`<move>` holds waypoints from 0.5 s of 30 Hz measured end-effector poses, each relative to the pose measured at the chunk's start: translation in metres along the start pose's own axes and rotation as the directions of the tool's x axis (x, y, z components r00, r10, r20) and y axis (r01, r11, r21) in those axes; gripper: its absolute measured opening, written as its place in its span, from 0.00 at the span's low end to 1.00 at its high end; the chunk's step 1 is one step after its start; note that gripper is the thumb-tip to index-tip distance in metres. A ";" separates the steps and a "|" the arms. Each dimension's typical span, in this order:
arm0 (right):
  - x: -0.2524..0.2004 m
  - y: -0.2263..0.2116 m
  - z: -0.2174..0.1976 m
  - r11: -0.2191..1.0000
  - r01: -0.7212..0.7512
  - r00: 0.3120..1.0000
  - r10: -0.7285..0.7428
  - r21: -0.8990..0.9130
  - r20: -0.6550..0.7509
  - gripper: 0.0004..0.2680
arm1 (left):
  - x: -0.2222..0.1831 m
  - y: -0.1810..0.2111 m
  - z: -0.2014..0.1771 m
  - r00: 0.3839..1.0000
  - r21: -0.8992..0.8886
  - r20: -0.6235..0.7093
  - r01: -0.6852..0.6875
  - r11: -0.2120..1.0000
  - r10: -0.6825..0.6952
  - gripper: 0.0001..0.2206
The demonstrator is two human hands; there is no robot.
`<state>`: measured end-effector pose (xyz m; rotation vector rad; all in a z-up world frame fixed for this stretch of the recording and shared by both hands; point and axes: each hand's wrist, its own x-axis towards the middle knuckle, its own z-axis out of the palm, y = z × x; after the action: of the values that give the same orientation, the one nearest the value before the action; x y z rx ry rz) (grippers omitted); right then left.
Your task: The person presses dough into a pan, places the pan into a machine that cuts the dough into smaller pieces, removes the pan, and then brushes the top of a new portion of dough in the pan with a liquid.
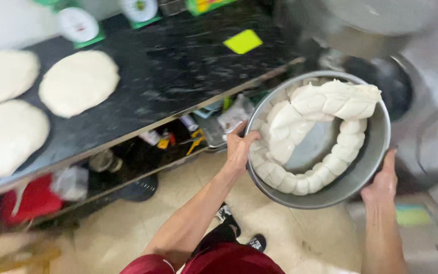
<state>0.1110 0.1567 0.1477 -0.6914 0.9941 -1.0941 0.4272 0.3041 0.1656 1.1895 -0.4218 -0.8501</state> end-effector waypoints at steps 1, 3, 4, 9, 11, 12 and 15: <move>0.008 0.004 0.024 0.998 -0.018 0.998 0.021 -0.060 0.058 0.21 | -0.005 0.009 -0.026 0.995 0.005 -0.096 0.005 1.000 -0.005 0.24; 0.016 0.011 0.072 0.989 -0.024 0.983 0.049 -0.143 0.175 0.19 | -0.019 0.023 -0.071 0.972 -0.002 -0.235 0.029 1.000 -0.029 0.22; 0.020 0.014 0.095 0.985 -0.028 0.967 0.069 -0.170 0.244 0.18 | -0.026 0.028 -0.092 0.957 -0.055 -0.286 0.021 0.998 -0.036 0.20; 0.018 0.038 0.232 0.940 -0.072 0.846 0.235 -0.334 0.479 0.14 | -0.055 0.050 -0.211 0.887 -0.375 -0.451 -0.087 0.923 -0.100 0.11; 0.006 0.054 0.295 0.919 -0.136 0.796 0.323 -0.369 0.512 0.13 | -0.063 0.061 -0.260 0.879 -0.434 -0.471 -0.157 0.887 -0.075 0.11; -0.001 0.063 0.325 0.917 -0.137 0.760 0.340 -0.375 0.554 0.12 | -0.065 0.067 -0.284 0.881 -0.463 -0.470 -0.185 0.867 -0.063 0.10; -0.034 0.100 0.415 0.915 -0.131 0.669 0.366 -0.382 0.647 0.10 | -0.080 0.094 -0.366 0.863 -0.504 -0.502 -0.240 0.830 -0.055 0.12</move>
<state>0.5231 0.2174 0.2449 -1.0882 0.5451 -0.3404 0.6635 0.6086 0.1368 0.7842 0.1944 -0.4881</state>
